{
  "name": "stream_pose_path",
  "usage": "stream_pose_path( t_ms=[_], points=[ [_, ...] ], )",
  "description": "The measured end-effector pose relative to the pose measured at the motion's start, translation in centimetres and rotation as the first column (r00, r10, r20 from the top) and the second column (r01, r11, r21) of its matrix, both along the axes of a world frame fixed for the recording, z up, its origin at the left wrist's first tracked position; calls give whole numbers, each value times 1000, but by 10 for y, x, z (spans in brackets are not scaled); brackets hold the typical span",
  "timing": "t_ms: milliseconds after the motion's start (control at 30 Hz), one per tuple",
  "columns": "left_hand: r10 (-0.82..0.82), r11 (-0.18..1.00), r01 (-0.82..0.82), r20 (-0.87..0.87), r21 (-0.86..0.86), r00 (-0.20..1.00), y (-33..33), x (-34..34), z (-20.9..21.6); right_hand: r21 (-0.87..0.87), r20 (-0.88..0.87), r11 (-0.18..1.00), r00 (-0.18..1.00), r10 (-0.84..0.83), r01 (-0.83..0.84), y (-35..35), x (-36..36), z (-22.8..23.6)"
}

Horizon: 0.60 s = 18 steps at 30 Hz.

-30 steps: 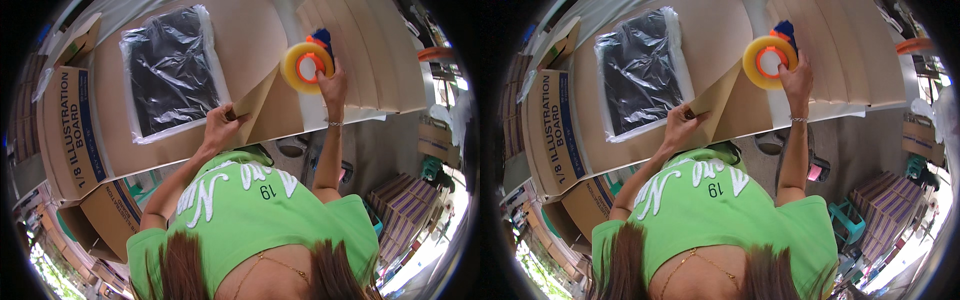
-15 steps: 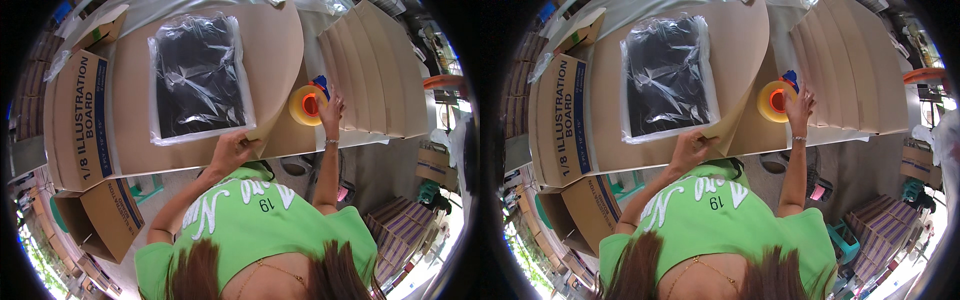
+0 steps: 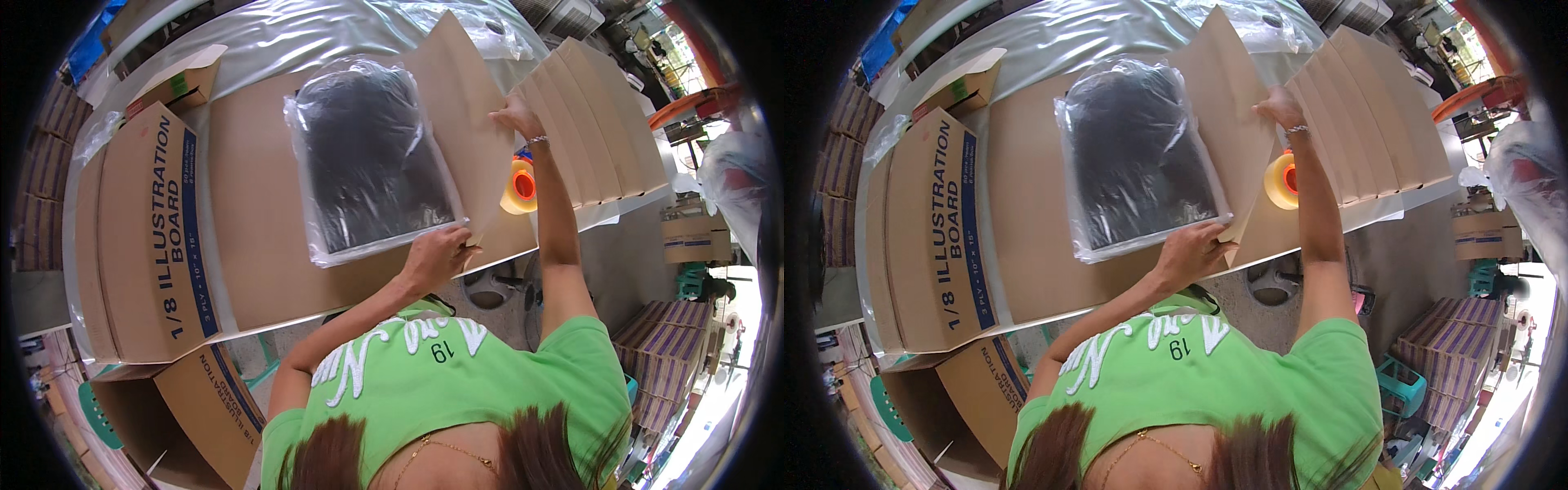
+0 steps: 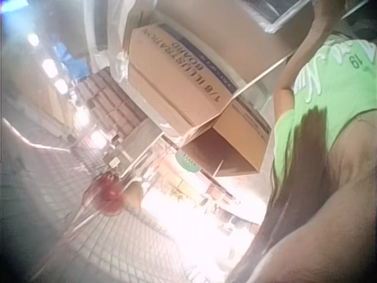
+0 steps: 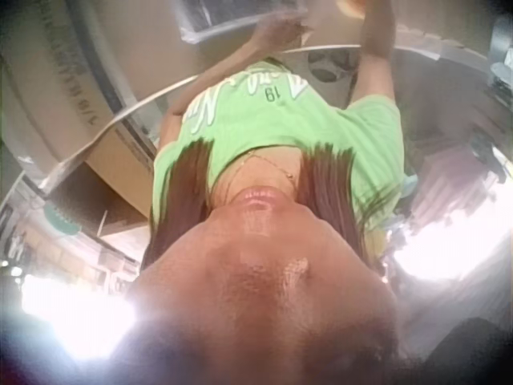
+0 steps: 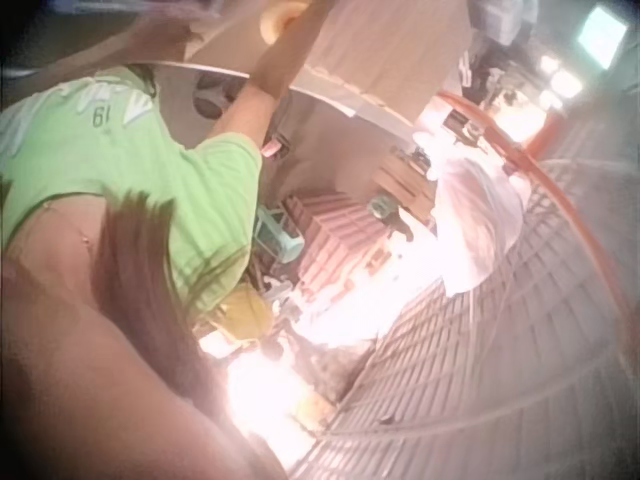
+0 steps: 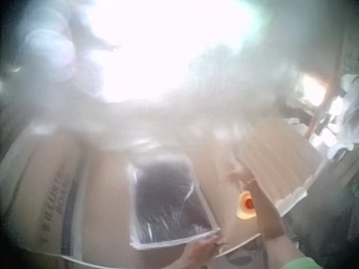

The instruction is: The person wraps a stack of illustration boards in brown paper by hand and secures the package with tape from a dispenser.

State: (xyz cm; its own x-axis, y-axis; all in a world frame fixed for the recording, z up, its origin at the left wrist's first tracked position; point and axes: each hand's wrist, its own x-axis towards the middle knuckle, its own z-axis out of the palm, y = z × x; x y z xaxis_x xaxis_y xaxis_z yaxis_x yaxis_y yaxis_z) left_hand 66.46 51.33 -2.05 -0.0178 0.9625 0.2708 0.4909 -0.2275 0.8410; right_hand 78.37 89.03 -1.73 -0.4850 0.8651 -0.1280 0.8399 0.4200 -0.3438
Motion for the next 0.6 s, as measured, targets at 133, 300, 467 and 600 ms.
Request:
stream_pose_path(
  t_ms=[133,300,467,600],
  points=[
    [41,999,-41,-4,-16,999,-26,-64,-5,-14,4,998,998,-60,61,-53,-55,26],
    [228,933,-240,76,270,971,-32,-139,8,401,22,916,999,-49,36,-71,-50,21],
    [567,797,-581,128,167,814,-14,-217,-5,-90,-275,993,956,-101,79,-60,-56,7],
    [430,871,-397,-59,289,901,11,-212,-14,26,-243,999,969,-34,42,-42,-42,-18]
  ],
)
